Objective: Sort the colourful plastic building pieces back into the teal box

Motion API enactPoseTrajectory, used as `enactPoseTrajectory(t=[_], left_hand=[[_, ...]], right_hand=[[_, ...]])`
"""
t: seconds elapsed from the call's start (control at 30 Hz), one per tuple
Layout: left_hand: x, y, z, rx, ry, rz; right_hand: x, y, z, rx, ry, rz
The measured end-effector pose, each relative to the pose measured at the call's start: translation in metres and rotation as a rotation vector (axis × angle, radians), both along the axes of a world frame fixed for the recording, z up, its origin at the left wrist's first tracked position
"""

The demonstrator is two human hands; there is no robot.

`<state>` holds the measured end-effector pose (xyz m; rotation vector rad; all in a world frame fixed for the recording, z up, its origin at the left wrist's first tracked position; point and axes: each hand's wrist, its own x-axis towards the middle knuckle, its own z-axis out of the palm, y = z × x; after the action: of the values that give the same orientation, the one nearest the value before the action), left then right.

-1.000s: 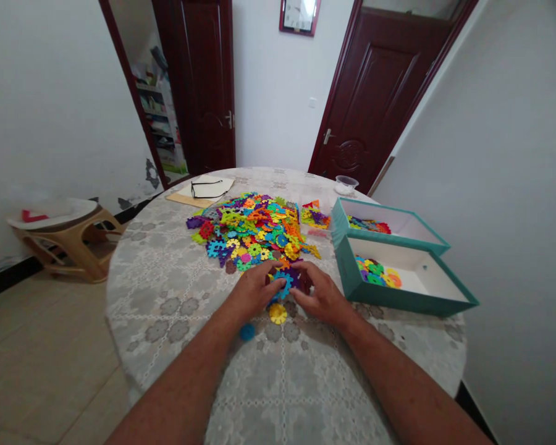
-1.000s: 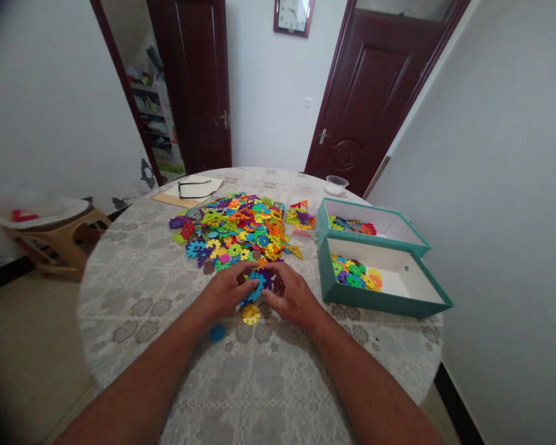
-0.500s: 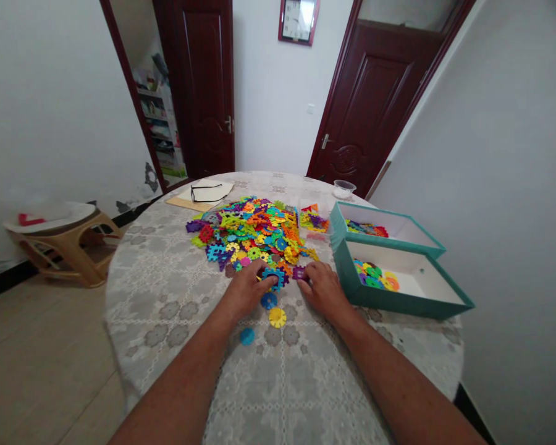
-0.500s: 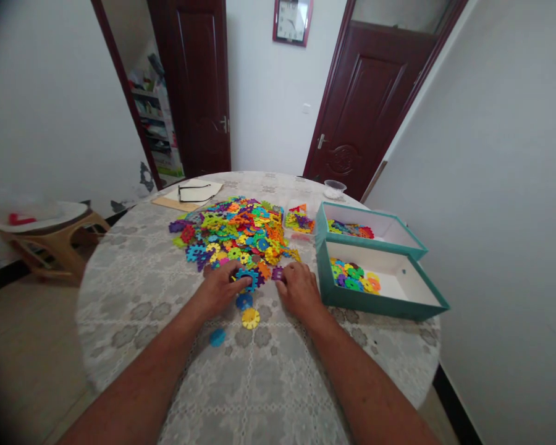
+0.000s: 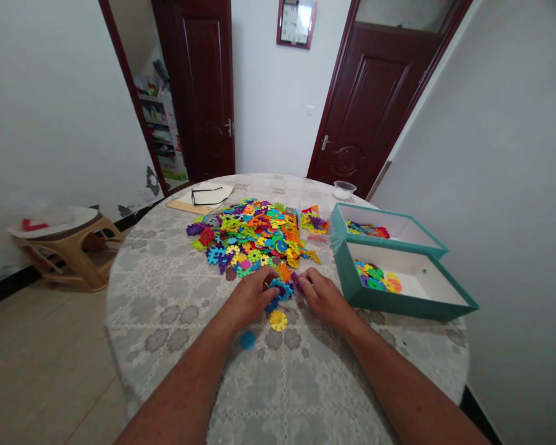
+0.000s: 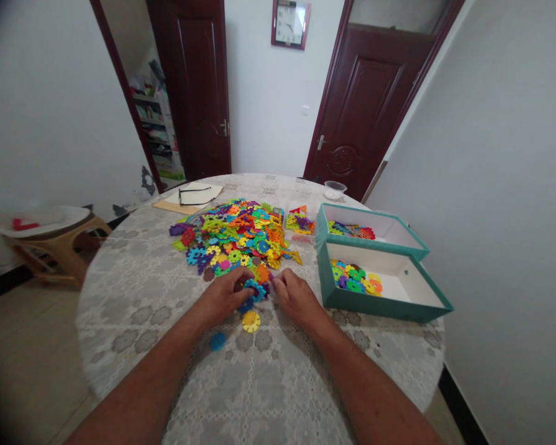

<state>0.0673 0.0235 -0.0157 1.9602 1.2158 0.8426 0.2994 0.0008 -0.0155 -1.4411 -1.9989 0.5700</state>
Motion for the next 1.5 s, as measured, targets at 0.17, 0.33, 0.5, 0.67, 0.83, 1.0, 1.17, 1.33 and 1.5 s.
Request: enactPoseTrajectory(t=[0.17, 0.33, 0.5, 0.67, 0.83, 1.0, 1.17, 1.33, 1.5], left_hand=[[0.000, -0.002, 0.005, 0.084, 0.037, -0.084], [-0.007, -0.001, 0.009, 0.049, 0.083, -0.029], [-0.013, 0.003, 0.004, -0.020, 0.062, 0.003], [-0.015, 0.003, -0.001, -0.006, 0.110, -0.038], [-0.016, 0.003, 0.000, -0.034, 0.120, -0.022], [-0.014, 0.003, -0.003, -0.036, 0.084, -0.026], [-0.012, 0.002, -0.007, -0.040, 0.069, -0.035], [-0.011, 0.002, -0.005, 0.056, 0.112, -0.087], [-0.012, 0.000, 0.003, 0.108, 0.225, -0.097]], right_hand=[[-0.013, -0.008, 0.000, -0.088, 0.176, 0.144], [-0.015, 0.004, -0.015, 0.193, 0.190, 0.027], [-0.014, 0.022, -0.035, 0.317, 0.016, -0.010], [-0.016, 0.023, -0.040, 0.253, -0.035, 0.014], [-0.012, 0.021, -0.035, 0.232, 0.151, -0.087], [-0.005, 0.019, -0.026, 0.267, 0.229, -0.156], [-0.001, 0.013, -0.012, 0.382, 0.216, -0.161], [-0.013, 0.000, -0.008, 0.301, 0.220, 0.078], [-0.018, -0.001, -0.014, 0.139, 0.277, 0.108]])
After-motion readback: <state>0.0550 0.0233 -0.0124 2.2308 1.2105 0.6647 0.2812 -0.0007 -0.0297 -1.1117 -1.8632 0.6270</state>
